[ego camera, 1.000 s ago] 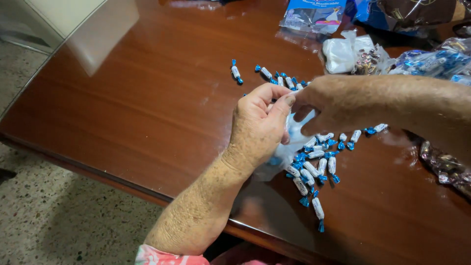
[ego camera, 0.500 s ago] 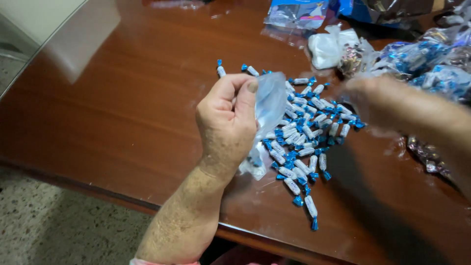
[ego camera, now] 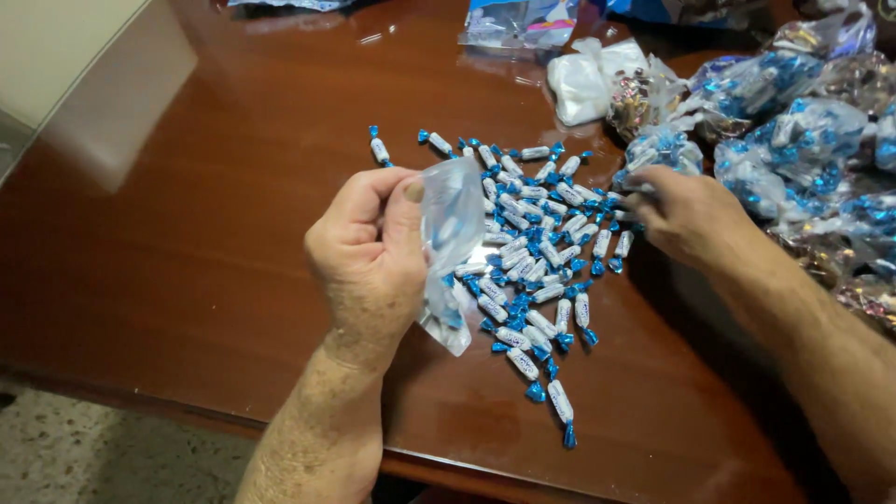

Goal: Bagging small wrapped candies into clear plastic bags from a large pile on a table.

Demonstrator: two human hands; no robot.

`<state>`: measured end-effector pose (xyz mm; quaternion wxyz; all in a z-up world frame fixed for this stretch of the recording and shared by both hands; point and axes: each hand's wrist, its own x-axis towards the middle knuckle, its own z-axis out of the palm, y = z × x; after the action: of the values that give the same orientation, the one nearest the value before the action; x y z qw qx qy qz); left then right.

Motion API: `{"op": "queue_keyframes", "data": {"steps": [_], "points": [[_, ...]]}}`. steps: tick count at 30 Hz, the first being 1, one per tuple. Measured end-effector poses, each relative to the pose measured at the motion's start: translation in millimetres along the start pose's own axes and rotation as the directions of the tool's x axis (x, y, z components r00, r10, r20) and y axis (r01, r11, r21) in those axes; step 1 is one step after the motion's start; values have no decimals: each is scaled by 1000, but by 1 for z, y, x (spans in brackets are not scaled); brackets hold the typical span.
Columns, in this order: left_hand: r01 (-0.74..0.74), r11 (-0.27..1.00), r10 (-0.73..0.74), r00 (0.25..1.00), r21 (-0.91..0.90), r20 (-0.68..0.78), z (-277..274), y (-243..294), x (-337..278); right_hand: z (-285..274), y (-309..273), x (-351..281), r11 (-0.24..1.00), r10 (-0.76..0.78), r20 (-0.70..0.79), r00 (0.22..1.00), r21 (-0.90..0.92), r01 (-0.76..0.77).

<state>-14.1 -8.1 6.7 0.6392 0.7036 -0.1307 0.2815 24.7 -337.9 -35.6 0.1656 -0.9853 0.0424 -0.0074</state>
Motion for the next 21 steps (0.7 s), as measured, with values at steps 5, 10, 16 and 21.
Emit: {"op": "queue_keyframes", "data": {"steps": [5, 10, 16, 21], "points": [[15, 998, -14, 999, 56, -29, -1, 0, 2, 12, 8, 20, 921, 24, 229, 973, -383, 68], [-24, 995, 22, 1000, 96, 22, 0, 1, 0, 14, 14, 19, 905, 83, 298, 951, -422, 53], [89, 995, -94, 991, 45, 98, -3, 1, 5, -6, 12, 16, 972, 172, 399, 901, 78, -220], [203, 978, -197, 973, -47, 117, -4, -3, 7, -8, 21, 3, 582, -18, 302, 953, 778, -236]]}}
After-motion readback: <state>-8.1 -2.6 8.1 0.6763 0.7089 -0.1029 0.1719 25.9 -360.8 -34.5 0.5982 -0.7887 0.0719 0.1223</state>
